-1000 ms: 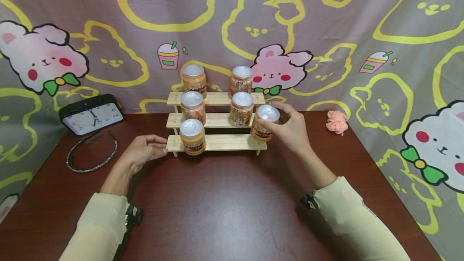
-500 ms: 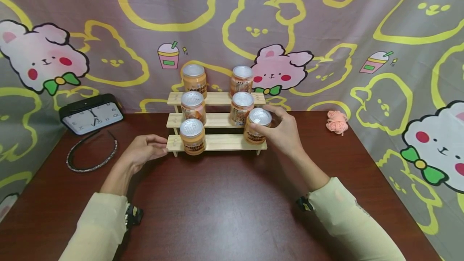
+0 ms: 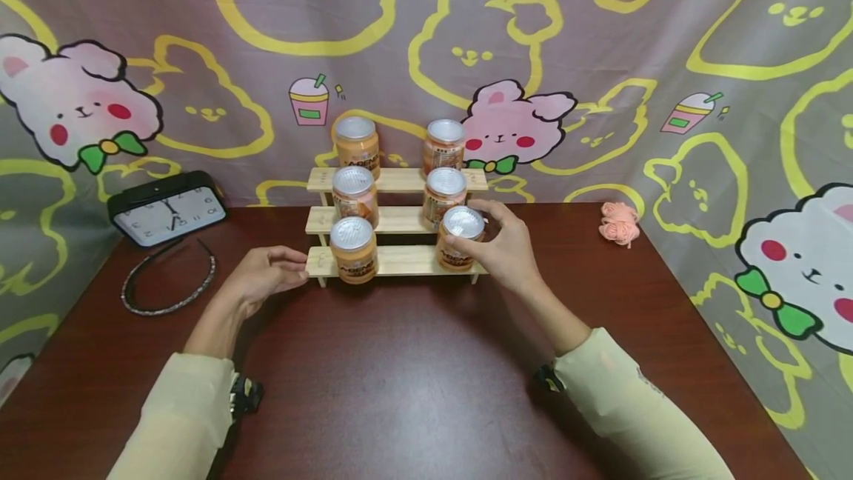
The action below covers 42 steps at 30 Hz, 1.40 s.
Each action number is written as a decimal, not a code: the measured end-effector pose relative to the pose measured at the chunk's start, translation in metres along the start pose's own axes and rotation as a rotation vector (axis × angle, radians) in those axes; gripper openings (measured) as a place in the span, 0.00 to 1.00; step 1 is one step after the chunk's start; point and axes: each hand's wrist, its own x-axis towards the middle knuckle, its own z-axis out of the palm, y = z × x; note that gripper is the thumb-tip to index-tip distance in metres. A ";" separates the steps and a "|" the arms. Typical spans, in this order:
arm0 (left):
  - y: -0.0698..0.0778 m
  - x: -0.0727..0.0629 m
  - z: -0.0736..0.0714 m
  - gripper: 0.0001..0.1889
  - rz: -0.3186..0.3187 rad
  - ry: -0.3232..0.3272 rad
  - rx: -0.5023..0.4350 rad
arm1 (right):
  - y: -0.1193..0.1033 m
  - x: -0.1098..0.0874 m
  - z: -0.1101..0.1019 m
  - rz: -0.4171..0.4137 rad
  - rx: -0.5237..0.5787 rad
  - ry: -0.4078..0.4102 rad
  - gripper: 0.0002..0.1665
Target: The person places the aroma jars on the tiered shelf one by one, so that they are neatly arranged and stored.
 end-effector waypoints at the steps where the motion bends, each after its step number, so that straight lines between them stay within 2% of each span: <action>1: 0.000 0.000 0.000 0.22 -0.001 0.000 0.001 | 0.000 0.000 0.001 -0.005 -0.008 0.003 0.34; 13: 0.000 0.000 0.000 0.23 0.013 -0.018 -0.015 | -0.001 -0.006 0.016 -0.002 -0.053 0.024 0.37; 23: -0.003 0.002 -0.001 0.22 0.021 -0.025 -0.027 | 0.002 -0.009 0.026 -0.026 -0.156 0.074 0.35; 42: -0.003 0.003 -0.003 0.22 0.019 -0.032 -0.018 | -0.001 -0.008 0.034 -0.031 -0.195 0.064 0.38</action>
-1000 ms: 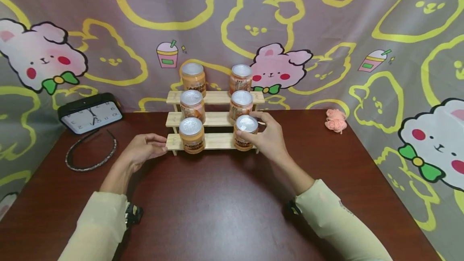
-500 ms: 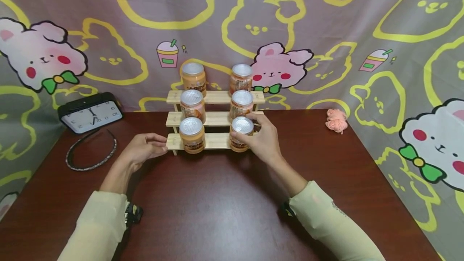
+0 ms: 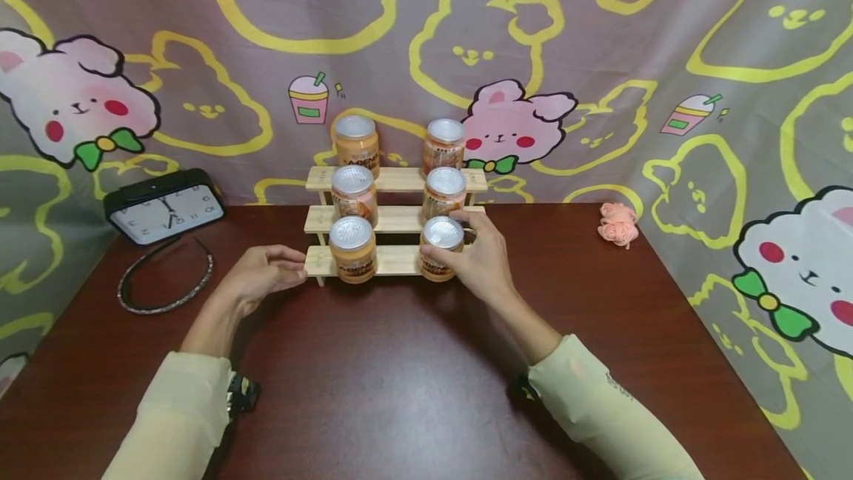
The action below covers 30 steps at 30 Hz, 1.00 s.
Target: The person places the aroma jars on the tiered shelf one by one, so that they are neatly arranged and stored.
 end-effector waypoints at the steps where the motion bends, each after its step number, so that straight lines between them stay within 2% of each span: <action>1: 0.001 0.000 0.000 0.22 -0.002 0.003 0.002 | 0.000 0.000 0.000 -0.003 -0.002 -0.001 0.38; 30: 0.000 -0.003 0.002 0.23 -0.008 0.003 0.002 | 0.004 -0.003 -0.002 -0.017 0.030 -0.035 0.41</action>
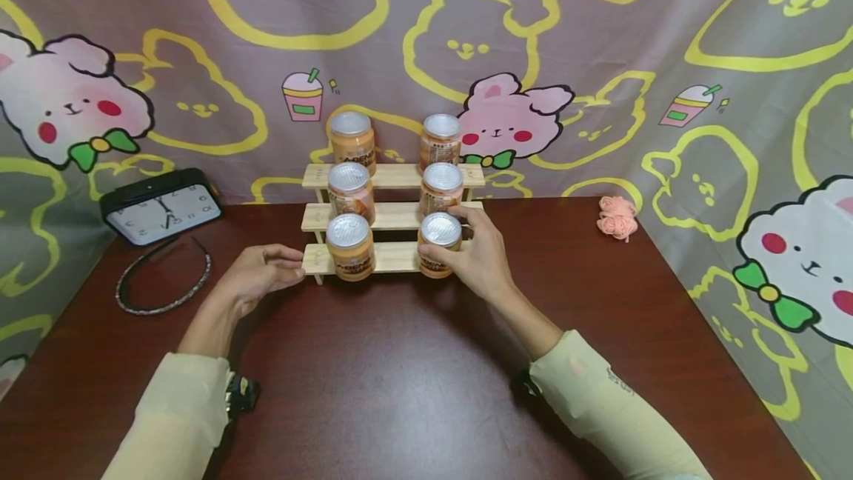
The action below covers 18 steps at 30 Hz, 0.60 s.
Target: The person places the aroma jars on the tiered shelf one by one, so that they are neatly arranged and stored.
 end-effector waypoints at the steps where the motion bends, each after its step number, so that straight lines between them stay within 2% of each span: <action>1: 0.000 0.000 0.000 0.22 -0.001 0.001 0.000 | 0.000 0.000 0.000 -0.003 0.004 0.000 0.41; 11: -0.003 0.000 -0.005 0.21 -0.017 0.001 0.066 | 0.007 0.000 -0.004 -0.031 0.017 -0.029 0.39; 15: -0.004 -0.002 -0.005 0.21 0.015 0.008 0.165 | 0.010 0.000 -0.013 -0.023 0.013 -0.028 0.34; 18: -0.002 -0.005 -0.006 0.20 0.047 0.044 0.266 | 0.014 0.002 -0.022 -0.016 -0.010 -0.020 0.31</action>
